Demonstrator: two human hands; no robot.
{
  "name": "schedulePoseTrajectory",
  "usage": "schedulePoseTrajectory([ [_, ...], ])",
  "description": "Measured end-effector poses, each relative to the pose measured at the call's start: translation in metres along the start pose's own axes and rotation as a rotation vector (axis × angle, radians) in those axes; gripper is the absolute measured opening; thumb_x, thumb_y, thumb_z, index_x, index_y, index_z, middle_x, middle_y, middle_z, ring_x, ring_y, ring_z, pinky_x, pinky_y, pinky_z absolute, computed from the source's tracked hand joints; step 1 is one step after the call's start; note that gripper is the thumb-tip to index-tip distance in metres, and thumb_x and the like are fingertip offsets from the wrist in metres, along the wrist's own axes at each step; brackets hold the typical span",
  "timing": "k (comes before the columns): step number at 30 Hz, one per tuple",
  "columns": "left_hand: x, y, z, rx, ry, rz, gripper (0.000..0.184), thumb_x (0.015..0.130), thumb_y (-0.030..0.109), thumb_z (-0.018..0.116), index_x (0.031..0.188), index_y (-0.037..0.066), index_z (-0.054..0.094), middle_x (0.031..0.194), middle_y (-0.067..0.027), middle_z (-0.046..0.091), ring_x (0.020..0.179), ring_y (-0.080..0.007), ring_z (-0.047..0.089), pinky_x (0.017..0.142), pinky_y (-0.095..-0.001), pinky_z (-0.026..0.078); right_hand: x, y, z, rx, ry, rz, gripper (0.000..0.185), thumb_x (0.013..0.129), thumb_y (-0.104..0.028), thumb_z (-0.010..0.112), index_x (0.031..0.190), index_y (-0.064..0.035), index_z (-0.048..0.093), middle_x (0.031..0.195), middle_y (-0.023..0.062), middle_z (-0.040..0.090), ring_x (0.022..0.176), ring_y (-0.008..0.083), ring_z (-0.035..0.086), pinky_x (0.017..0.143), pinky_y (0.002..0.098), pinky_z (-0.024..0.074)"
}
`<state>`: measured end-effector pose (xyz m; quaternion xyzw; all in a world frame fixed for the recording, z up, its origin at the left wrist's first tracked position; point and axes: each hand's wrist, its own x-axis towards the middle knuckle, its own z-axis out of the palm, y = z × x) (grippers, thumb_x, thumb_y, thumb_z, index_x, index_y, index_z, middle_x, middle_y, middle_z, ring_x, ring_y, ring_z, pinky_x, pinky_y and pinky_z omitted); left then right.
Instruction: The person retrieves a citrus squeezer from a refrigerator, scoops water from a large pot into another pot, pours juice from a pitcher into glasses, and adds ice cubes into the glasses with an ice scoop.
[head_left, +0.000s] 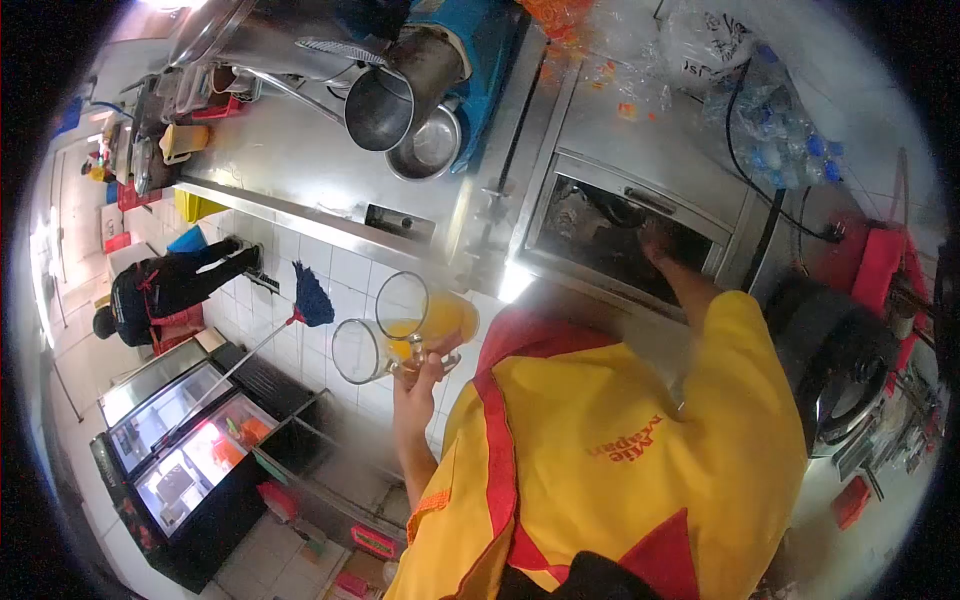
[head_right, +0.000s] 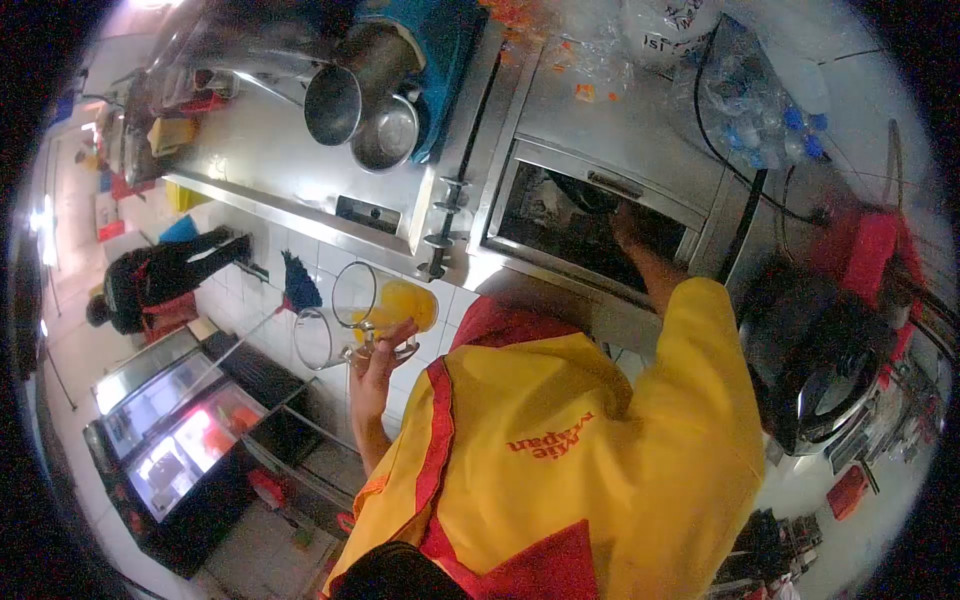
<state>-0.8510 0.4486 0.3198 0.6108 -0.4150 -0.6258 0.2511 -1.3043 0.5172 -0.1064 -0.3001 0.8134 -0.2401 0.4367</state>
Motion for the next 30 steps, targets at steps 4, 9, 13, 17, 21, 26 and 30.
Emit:
schedulePoseTrajectory([
  [4, -0.001, -0.017, -0.02, 0.097, -0.045, -0.021, 0.04, 0.094, 0.028, 0.049, 0.114, -0.006, 0.054, 0.11, -0.0145, 0.057, 0.102, -0.0254, 0.052, 0.084, -0.0385, 0.046, -0.013, -0.058, -0.018, 0.045, 0.067, -0.074, 0.051, 0.088, -0.036, 0.052, 0.123, 0.0013, 0.046, 0.123, 0.0226, 0.048, 0.114, 0.0356, 0.046, 0.095, 0.0455, 0.0384],
  [9, -0.001, -0.023, -0.024, 0.14, -0.069, -0.031, 0.046, 0.096, 0.03, 0.046, 0.12, -0.008, 0.052, 0.12, -0.0191, 0.057, 0.113, -0.0295, 0.055, 0.091, -0.042, 0.048, -0.032, -0.082, -0.045, -0.571, -0.014, -0.27, 0.045, 0.083, -0.015, 0.057, 0.123, 0.0018, 0.047, 0.11, 0.0246, 0.054, 0.102, 0.0365, 0.053, 0.088, 0.045, 0.0431],
  [13, 0.0, -0.008, -0.016, 0.137, -0.138, -0.004, 0.045, 0.096, 0.029, 0.045, 0.12, -0.008, 0.053, 0.12, -0.0187, 0.058, 0.113, -0.0287, 0.055, 0.091, -0.0405, 0.048, -0.03, -0.06, -0.054, -1.177, -0.081, -0.505, 0.037, 0.084, -0.011, 0.052, 0.119, 0.002, 0.051, 0.094, 0.0216, 0.059, 0.079, 0.035, 0.059, 0.071, 0.045, 0.0489],
  [17, -0.003, 0.0, -0.003, -0.043, -0.058, 0.021, 0.04, 0.092, 0.03, 0.054, 0.115, -0.002, 0.06, 0.112, -0.0126, 0.064, 0.081, -0.0119, 0.057, 0.063, -0.0253, 0.041, -0.03, -0.065, -0.046, -0.158, 0.068, 0.315, 0.032, 0.087, -0.012, 0.05, 0.116, 0.0009, 0.054, 0.094, 0.0211, 0.061, 0.077, 0.0355, 0.061, 0.069, 0.0448, 0.0496],
  [21, -0.003, -0.01, -0.016, -0.02, -0.118, 0.006, 0.043, 0.096, 0.028, 0.046, 0.118, -0.008, 0.054, 0.117, -0.0187, 0.059, 0.111, -0.028, 0.057, 0.09, -0.0396, 0.048, -0.02, -0.061, -0.05, -0.291, 0.176, 0.219, 0.035, 0.088, -0.014, 0.049, 0.119, 0.0002, 0.051, 0.099, 0.0207, 0.06, 0.085, 0.0355, 0.059, 0.075, 0.0454, 0.0478],
  [26, -0.007, -0.016, -0.015, 0.008, -0.06, 0.004, 0.034, 0.093, 0.025, 0.052, 0.11, -0.003, 0.06, 0.093, -0.008, 0.055, 0.088, -0.0177, 0.05, 0.074, -0.0319, 0.042, 0.001, -0.078, -0.033, -0.613, 0.266, 0.029, 0.037, 0.089, -0.016, 0.048, 0.123, -0.0007, 0.048, 0.107, 0.0202, 0.058, 0.093, 0.0355, 0.058, 0.082, 0.0461, 0.0456],
  [30, -0.007, -0.005, -0.009, -0.019, -0.015, 0.008, 0.028, 0.092, 0.021, 0.055, 0.107, 0.0, 0.065, 0.078, 0.0001, 0.058, 0.067, -0.008, 0.045, 0.061, -0.0244, 0.037, -0.008, -0.098, -0.025, -0.873, 0.277, -0.132, 0.04, 0.09, -0.018, 0.048, 0.126, -0.0015, 0.046, 0.112, 0.0198, 0.057, 0.1, 0.0354, 0.056, 0.088, 0.0466, 0.0438],
])
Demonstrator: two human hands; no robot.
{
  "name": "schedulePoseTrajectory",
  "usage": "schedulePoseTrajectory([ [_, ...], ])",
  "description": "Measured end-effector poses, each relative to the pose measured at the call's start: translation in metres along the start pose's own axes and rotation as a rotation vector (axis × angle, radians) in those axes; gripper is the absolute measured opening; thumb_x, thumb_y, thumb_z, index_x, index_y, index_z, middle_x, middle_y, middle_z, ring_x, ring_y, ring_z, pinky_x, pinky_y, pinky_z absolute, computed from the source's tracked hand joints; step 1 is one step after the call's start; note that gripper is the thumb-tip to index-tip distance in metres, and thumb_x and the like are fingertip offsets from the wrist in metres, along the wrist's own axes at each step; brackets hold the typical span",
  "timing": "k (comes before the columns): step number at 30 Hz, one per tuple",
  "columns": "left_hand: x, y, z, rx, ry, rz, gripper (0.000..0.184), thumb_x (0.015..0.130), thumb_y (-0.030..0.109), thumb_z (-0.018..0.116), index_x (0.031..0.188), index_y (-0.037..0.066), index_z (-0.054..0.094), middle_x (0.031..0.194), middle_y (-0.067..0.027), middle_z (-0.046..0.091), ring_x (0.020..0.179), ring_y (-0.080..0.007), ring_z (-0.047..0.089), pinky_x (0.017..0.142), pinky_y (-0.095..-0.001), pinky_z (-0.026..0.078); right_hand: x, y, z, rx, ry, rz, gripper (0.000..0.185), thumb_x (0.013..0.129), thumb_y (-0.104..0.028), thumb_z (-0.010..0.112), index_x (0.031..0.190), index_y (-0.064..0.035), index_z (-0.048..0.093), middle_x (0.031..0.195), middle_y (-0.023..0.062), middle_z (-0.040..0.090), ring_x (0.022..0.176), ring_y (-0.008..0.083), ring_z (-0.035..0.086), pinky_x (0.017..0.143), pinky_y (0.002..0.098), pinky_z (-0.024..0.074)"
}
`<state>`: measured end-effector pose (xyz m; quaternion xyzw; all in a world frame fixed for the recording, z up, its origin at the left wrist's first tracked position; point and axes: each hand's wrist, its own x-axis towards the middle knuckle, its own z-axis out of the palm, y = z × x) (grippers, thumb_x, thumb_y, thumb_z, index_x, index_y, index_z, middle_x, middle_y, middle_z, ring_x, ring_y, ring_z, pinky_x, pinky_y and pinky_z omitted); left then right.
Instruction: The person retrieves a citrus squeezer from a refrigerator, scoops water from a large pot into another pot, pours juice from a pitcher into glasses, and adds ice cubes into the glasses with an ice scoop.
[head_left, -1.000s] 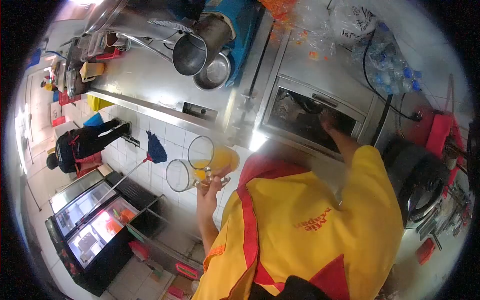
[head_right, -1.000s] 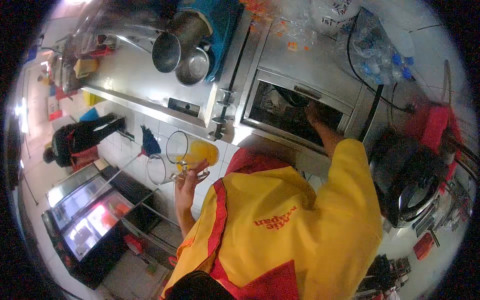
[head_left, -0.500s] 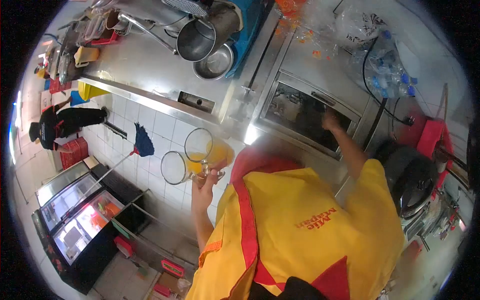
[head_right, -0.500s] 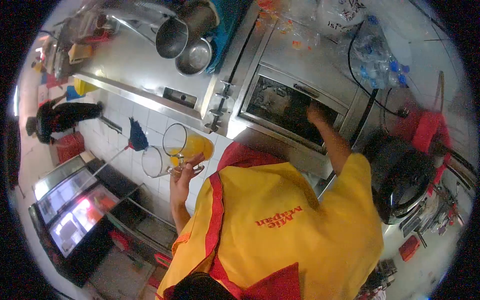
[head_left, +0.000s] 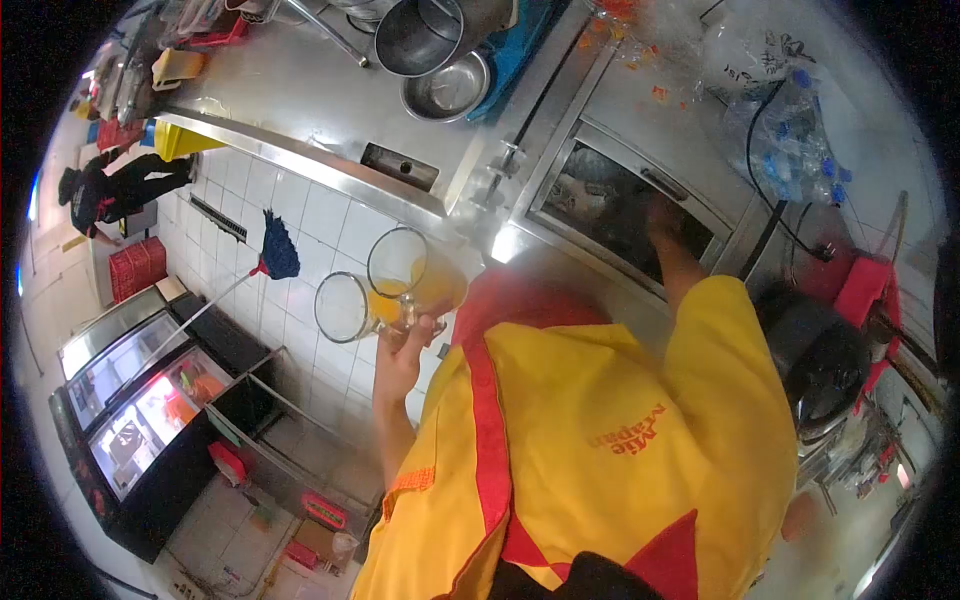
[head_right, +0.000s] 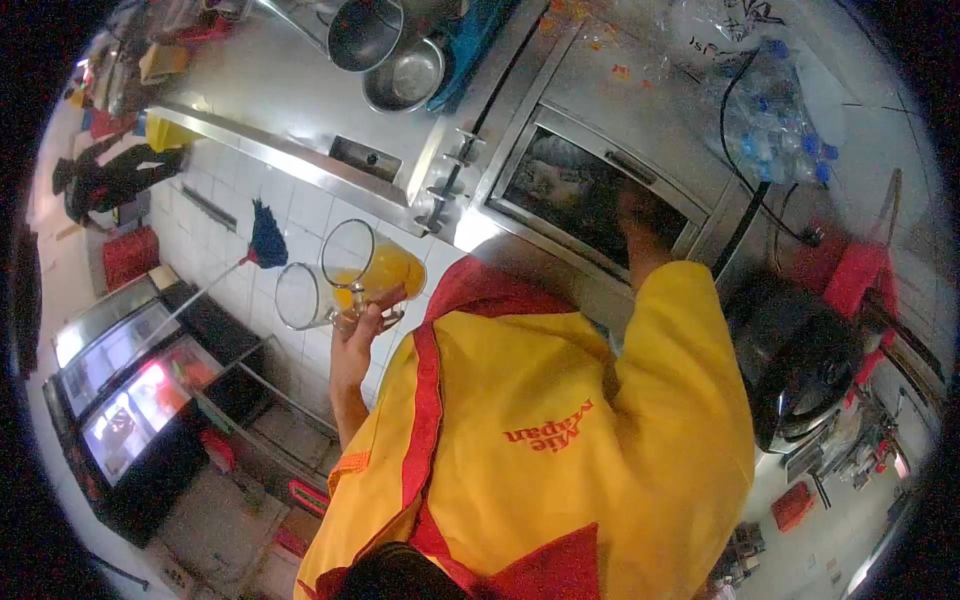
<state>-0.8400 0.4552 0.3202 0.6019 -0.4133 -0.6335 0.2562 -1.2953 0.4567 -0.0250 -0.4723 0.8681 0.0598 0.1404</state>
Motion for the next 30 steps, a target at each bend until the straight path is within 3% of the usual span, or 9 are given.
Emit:
schedulePoseTrajectory([
  [2, 0.001, -0.001, -0.001, -0.021, 0.012, 0.014, 0.029, 0.092, 0.021, 0.054, 0.108, 0.0, 0.064, 0.082, -0.0007, 0.061, 0.069, -0.0082, 0.047, 0.062, -0.0242, 0.038, -0.009, -0.012, -0.014, -0.119, -0.02, -0.126, 0.041, 0.091, -0.019, 0.048, 0.128, -0.0018, 0.045, 0.115, 0.0196, 0.056, 0.104, 0.0354, 0.055, 0.091, 0.0469, 0.0429],
  [5, 0.001, -0.012, -0.009, -0.009, -0.058, 0.016, 0.03, 0.092, 0.021, 0.052, 0.11, 0.0, 0.064, 0.093, -0.0029, 0.066, 0.073, -0.0084, 0.05, 0.062, -0.0236, 0.038, -0.026, -0.027, -0.042, -0.177, -0.434, -0.13, 0.046, 0.094, -0.018, 0.042, 0.136, -0.0026, 0.037, 0.129, 0.0192, 0.05, 0.119, 0.0335, 0.049, 0.1, 0.0492, 0.0383],
  [6, 0.001, -0.012, -0.009, 0.0, -0.059, 0.023, 0.031, 0.093, 0.022, 0.052, 0.111, 0.0, 0.063, 0.096, -0.0033, 0.066, 0.075, -0.0085, 0.051, 0.063, -0.0239, 0.039, -0.029, -0.025, -0.043, -0.022, -0.24, -0.162, 0.042, 0.091, -0.022, 0.047, 0.128, -0.0022, 0.046, 0.124, 0.0212, 0.053, 0.113, 0.0359, 0.053, 0.095, 0.0477, 0.0414],
  [9, -0.004, -0.001, -0.01, 0.028, -0.055, 0.021, 0.031, 0.093, 0.022, 0.051, 0.112, 0.0, 0.063, 0.1, -0.0033, 0.066, 0.078, -0.0088, 0.052, 0.064, -0.0245, 0.04, -0.023, -0.01, -0.038, 0.17, -0.018, -0.175, 0.038, 0.089, -0.025, 0.051, 0.119, -0.0017, 0.055, 0.12, 0.0231, 0.056, 0.108, 0.0383, 0.056, 0.091, 0.0462, 0.0443],
  [15, -0.01, 0.001, -0.013, 0.05, -0.057, -0.024, 0.033, 0.093, 0.023, 0.051, 0.115, 0.0, 0.06, 0.103, -0.0035, 0.066, 0.081, -0.0095, 0.053, 0.068, -0.0248, 0.041, 0.009, 0.035, -0.017, 0.318, -0.137, 0.161, 0.038, 0.09, -0.026, 0.049, 0.118, -0.0019, 0.055, 0.119, 0.0228, 0.056, 0.108, 0.0383, 0.056, 0.092, 0.0459, 0.0437],
  [22, -0.02, -0.007, -0.011, 0.104, 0.011, -0.09, 0.033, 0.093, 0.025, 0.053, 0.113, 0.0, 0.062, 0.098, -0.0033, 0.064, 0.075, -0.0098, 0.05, 0.069, -0.0253, 0.041, 0.038, 0.007, 0.026, 0.339, -0.12, 0.112, 0.037, 0.091, -0.027, 0.045, 0.117, -0.0021, 0.056, 0.119, 0.0224, 0.056, 0.108, 0.0383, 0.056, 0.093, 0.0456, 0.043],
  [30, -0.022, -0.02, 0.002, 0.051, 0.046, -0.099, 0.037, 0.092, 0.029, 0.055, 0.114, 0.0, 0.062, 0.092, -0.0029, 0.065, 0.073, -0.0099, 0.047, 0.064, -0.0247, 0.038, 0.048, -0.001, 0.023, 0.31, -0.12, -0.007, 0.038, 0.093, -0.029, 0.042, 0.116, -0.0023, 0.056, 0.119, 0.022, 0.056, 0.108, 0.0383, 0.056, 0.094, 0.0451, 0.0422],
])
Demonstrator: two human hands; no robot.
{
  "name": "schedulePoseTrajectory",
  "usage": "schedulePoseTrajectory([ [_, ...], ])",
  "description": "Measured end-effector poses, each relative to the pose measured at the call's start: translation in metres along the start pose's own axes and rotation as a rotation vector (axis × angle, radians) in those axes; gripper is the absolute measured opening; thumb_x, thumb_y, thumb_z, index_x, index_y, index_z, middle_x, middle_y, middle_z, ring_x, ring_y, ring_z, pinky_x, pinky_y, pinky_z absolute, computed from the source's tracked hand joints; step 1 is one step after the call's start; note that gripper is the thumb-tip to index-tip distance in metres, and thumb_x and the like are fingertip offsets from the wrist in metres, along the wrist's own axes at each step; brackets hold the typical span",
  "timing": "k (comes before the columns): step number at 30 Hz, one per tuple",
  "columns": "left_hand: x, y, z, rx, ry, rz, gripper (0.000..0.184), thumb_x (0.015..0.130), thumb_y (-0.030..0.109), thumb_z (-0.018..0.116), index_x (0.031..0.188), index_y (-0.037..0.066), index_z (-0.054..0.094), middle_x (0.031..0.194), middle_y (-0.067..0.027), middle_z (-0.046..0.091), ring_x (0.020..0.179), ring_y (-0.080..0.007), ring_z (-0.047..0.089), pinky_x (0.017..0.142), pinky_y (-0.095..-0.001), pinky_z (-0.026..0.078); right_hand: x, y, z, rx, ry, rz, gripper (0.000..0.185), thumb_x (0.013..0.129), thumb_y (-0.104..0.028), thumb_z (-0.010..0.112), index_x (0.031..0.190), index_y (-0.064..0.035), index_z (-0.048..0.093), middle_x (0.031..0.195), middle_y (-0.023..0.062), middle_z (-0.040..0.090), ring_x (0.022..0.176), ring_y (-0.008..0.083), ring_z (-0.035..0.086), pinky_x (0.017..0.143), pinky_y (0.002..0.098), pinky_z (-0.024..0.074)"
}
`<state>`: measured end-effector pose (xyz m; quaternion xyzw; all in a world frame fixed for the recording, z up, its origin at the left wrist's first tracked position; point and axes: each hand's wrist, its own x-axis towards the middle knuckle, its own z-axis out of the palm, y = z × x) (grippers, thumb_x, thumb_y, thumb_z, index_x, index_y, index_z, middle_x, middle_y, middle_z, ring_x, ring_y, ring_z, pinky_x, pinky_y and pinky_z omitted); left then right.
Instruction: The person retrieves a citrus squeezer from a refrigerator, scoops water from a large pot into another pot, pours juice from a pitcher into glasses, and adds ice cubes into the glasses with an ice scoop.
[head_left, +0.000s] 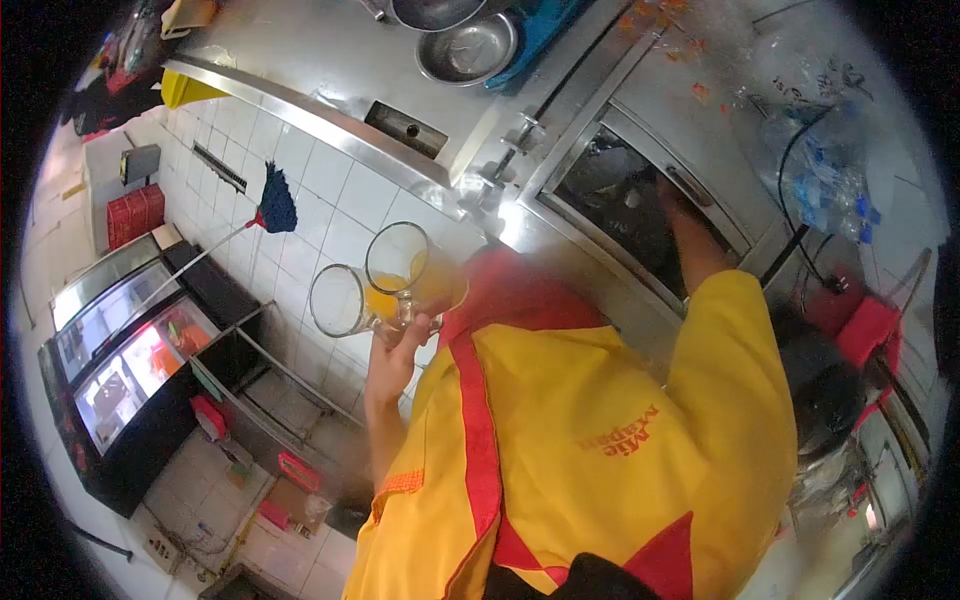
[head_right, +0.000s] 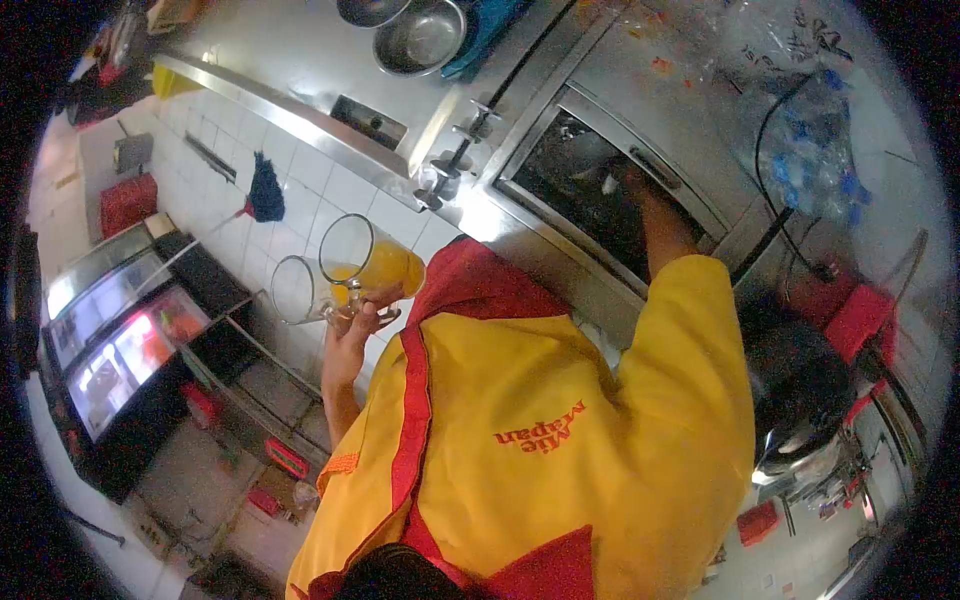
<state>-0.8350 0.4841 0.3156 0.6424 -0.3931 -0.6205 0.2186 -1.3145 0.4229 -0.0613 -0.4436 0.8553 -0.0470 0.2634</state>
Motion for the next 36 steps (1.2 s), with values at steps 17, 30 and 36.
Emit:
schedulePoseTrajectory([
  [17, 0.013, 0.007, 0.007, -0.072, -0.133, 0.031, 0.034, 0.093, 0.027, 0.054, 0.114, 0.001, 0.06, 0.107, -0.0072, 0.065, 0.09, -0.0152, 0.06, 0.079, -0.0295, 0.047, -0.11, -0.044, -0.124, -0.587, -0.356, -0.122, 0.021, 0.085, -0.008, 0.051, 0.1, 0.0004, 0.063, 0.107, 0.0178, 0.063, 0.098, 0.0353, 0.062, 0.079, 0.0477, 0.0515],
  [30, 0.003, -0.008, -0.016, 0.007, -0.066, 0.043, 0.029, 0.093, 0.022, 0.054, 0.113, 0.001, 0.062, 0.098, -0.003, 0.065, 0.083, -0.0108, 0.057, 0.066, -0.0249, 0.042, -0.049, 0.075, -0.055, -0.555, -0.056, -0.368, 0.023, 0.086, -0.012, 0.05, 0.099, 0.0022, 0.062, 0.103, 0.0231, 0.062, 0.093, 0.0342, 0.062, 0.08, 0.0442, 0.0497],
  [36, 0.015, -0.025, -0.018, -0.131, -0.081, 0.017, 0.033, 0.093, 0.022, 0.054, 0.115, -0.002, 0.059, 0.108, -0.0079, 0.065, 0.091, -0.0141, 0.059, 0.073, -0.0276, 0.046, -0.055, 0.029, -0.072, -0.111, -0.733, 0.289, 0.025, 0.086, -0.016, 0.052, 0.101, 0.0022, 0.061, 0.101, 0.0221, 0.062, 0.093, 0.0341, 0.06, 0.081, 0.0446, 0.0481],
])
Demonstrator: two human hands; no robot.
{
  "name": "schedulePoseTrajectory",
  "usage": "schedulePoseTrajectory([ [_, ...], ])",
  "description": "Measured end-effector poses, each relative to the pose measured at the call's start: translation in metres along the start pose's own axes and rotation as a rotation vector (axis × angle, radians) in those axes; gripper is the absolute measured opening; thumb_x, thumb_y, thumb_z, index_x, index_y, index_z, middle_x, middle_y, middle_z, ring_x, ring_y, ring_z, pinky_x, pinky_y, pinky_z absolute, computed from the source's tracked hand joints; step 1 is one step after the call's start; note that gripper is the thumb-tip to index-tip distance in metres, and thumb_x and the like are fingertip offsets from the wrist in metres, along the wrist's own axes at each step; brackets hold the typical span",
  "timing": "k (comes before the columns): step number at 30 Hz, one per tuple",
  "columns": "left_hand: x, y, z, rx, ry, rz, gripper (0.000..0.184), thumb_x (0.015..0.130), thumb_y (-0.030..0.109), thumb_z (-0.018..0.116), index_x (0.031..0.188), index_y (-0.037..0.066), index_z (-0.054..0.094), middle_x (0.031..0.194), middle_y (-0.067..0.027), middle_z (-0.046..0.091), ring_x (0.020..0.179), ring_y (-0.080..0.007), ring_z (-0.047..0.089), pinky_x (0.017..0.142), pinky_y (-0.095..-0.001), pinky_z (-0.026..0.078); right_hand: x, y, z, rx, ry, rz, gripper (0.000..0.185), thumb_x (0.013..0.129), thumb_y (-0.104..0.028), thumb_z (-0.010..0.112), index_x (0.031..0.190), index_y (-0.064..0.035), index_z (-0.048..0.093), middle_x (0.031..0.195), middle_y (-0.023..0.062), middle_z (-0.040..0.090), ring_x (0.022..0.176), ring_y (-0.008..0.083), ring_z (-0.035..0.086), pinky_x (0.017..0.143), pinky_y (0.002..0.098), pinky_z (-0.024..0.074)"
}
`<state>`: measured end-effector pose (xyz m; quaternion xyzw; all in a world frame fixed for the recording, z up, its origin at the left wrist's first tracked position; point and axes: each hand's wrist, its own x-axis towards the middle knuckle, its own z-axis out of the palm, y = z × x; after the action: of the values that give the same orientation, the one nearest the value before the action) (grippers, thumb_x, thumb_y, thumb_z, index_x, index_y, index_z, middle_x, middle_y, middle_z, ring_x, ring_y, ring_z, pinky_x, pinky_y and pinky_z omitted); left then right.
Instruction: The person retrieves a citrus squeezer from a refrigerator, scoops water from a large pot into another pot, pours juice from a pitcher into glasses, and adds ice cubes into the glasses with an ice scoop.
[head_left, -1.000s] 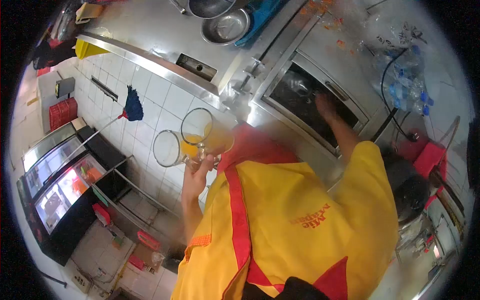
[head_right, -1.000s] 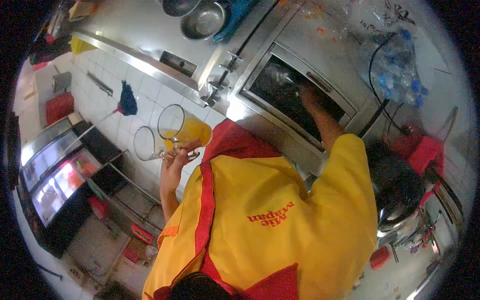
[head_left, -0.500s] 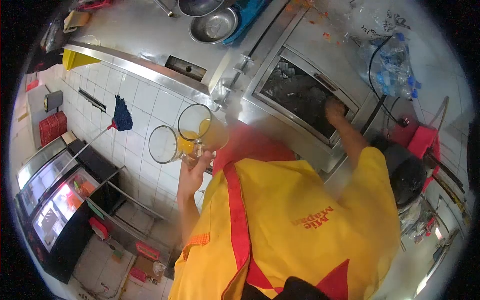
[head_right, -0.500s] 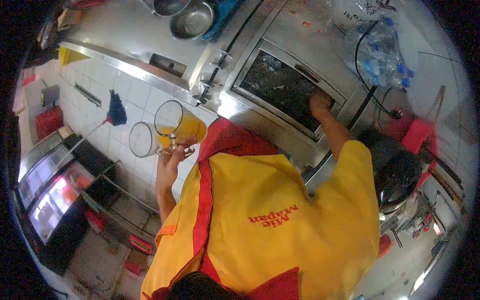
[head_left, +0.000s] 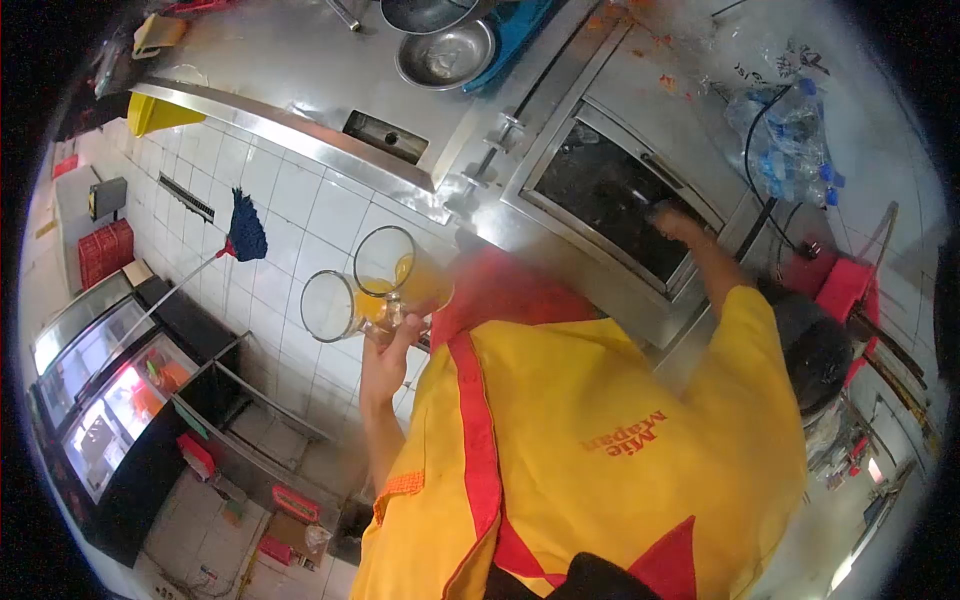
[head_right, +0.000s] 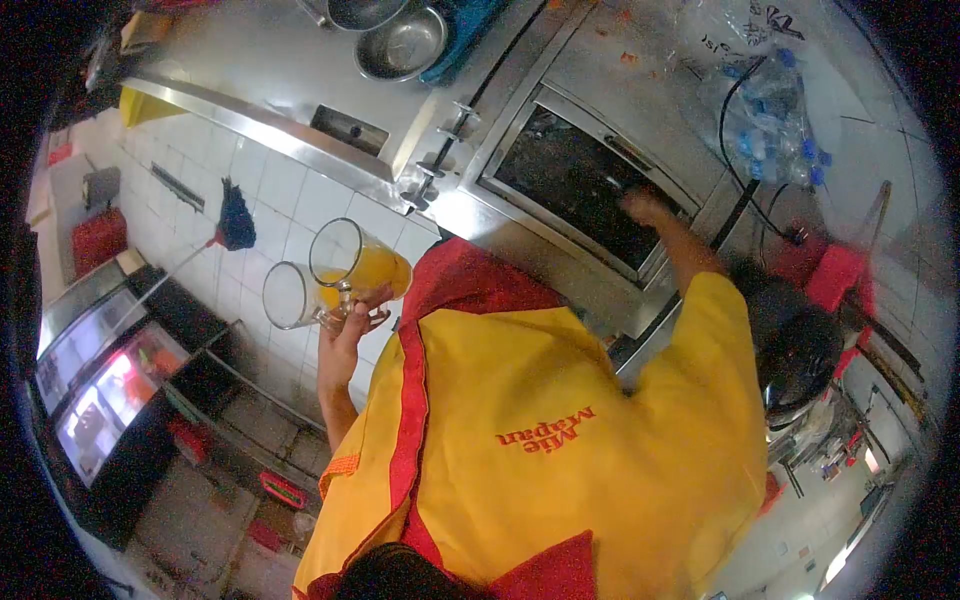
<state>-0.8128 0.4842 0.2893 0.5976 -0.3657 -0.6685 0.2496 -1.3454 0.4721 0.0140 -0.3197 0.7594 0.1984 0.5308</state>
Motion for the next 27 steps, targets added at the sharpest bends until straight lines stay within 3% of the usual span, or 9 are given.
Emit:
schedulePoseTrajectory([
  [2, 0.0, 0.003, 0.003, -0.06, 0.009, 0.01, 0.035, 0.092, 0.022, 0.054, 0.117, -0.002, 0.058, 0.109, -0.0089, 0.065, 0.091, -0.0143, 0.06, 0.073, -0.0275, 0.046, 0.003, -0.006, 0.029, -0.386, 0.321, -0.474, 0.023, 0.084, -0.011, 0.05, 0.099, 0.0004, 0.062, 0.099, 0.0198, 0.063, 0.09, 0.0344, 0.062, 0.078, 0.0453, 0.0491],
  [6, 0.004, 0.011, 0.005, -0.014, -0.013, 0.022, 0.034, 0.092, 0.021, 0.053, 0.117, -0.002, 0.058, 0.109, -0.0087, 0.065, 0.09, -0.0137, 0.059, 0.07, -0.0262, 0.044, -0.058, -0.049, 0.02, -0.454, 0.523, -0.401, 0.022, 0.082, -0.01, 0.05, 0.098, -0.0002, 0.062, 0.099, 0.02, 0.063, 0.09, 0.0358, 0.063, 0.078, 0.0458, 0.0495],
  [11, 0.007, 0.015, 0.008, -0.01, -0.015, 0.032, 0.033, 0.092, 0.02, 0.052, 0.117, -0.001, 0.059, 0.109, -0.0077, 0.065, 0.088, -0.0129, 0.059, 0.067, -0.0258, 0.043, -0.013, -0.045, 0.011, -0.466, 0.71, -0.509, 0.026, 0.086, -0.011, 0.043, 0.1, -0.0005, 0.062, 0.101, 0.0237, 0.062, 0.096, 0.038, 0.062, 0.081, 0.0464, 0.0483],
  [15, 0.002, 0.032, 0.012, 0.165, -0.034, 0.012, 0.033, 0.092, 0.022, 0.052, 0.115, -0.001, 0.06, 0.107, -0.0068, 0.065, 0.084, -0.0123, 0.058, 0.066, -0.0254, 0.042, 0.032, -0.019, 0.021, -0.222, 0.508, -0.597, 0.03, 0.089, -0.011, 0.038, 0.102, -0.0006, 0.063, 0.103, 0.0236, 0.062, 0.095, 0.0385, 0.062, 0.082, 0.0469, 0.0481],
  [17, 0.001, 0.039, 0.02, 0.107, 0.029, 0.008, 0.032, 0.092, 0.023, 0.053, 0.112, 0.0, 0.062, 0.103, -0.0059, 0.066, 0.079, -0.0109, 0.056, 0.064, -0.0252, 0.04, 0.048, -0.017, 0.052, -0.489, 1.037, -0.622, 0.031, 0.092, -0.013, 0.037, 0.102, 0.0012, 0.062, 0.103, 0.0228, 0.062, 0.093, 0.0369, 0.063, 0.083, 0.0453, 0.048],
  [18, 0.003, 0.039, 0.022, 0.107, 0.037, 0.011, 0.032, 0.092, 0.023, 0.053, 0.112, 0.0, 0.062, 0.103, -0.0059, 0.066, 0.079, -0.0109, 0.056, 0.064, -0.0252, 0.04, 0.048, -0.02, 0.053, -0.488, 1.038, -0.63, 0.031, 0.092, -0.013, 0.037, 0.102, 0.0012, 0.062, 0.103, 0.0228, 0.062, 0.093, 0.0369, 0.063, 0.083, 0.0453, 0.048],
  [20, 0.004, 0.035, 0.025, 0.112, 0.048, 0.021, 0.031, 0.092, 0.024, 0.054, 0.109, 0.0, 0.063, 0.09, -0.0034, 0.064, 0.072, -0.0102, 0.051, 0.063, -0.0256, 0.039, 0.01, -0.049, 0.045, -0.502, 0.362, -0.383, 0.032, 0.092, -0.015, 0.037, 0.101, 0.0011, 0.063, 0.102, 0.0212, 0.063, 0.091, 0.0324, 0.063, 0.083, 0.0423, 0.048],
  [21, 0.004, 0.027, 0.021, 0.116, 0.049, 0.011, 0.031, 0.092, 0.024, 0.054, 0.109, 0.0, 0.063, 0.09, -0.0034, 0.064, 0.072, -0.0102, 0.051, 0.063, -0.0256, 0.039, 0.008, -0.054, 0.049, -0.485, 0.199, -0.304, 0.031, 0.092, -0.016, 0.038, 0.1, 0.0011, 0.063, 0.101, 0.0211, 0.063, 0.091, 0.0324, 0.063, 0.082, 0.0422, 0.0479],
  [27, 0.008, 0.006, 0.015, 0.105, 0.084, 0.001, 0.032, 0.091, 0.028, 0.057, 0.103, 0.0, 0.065, 0.071, 0.0009, 0.052, 0.066, -0.0105, 0.045, 0.061, -0.0269, 0.038, 0.05, -0.069, 0.082, -0.343, 0.473, -0.372, 0.027, 0.088, -0.019, 0.047, 0.098, 0.0011, 0.063, 0.096, 0.0203, 0.062, 0.089, 0.0324, 0.062, 0.079, 0.0415, 0.0476],
])
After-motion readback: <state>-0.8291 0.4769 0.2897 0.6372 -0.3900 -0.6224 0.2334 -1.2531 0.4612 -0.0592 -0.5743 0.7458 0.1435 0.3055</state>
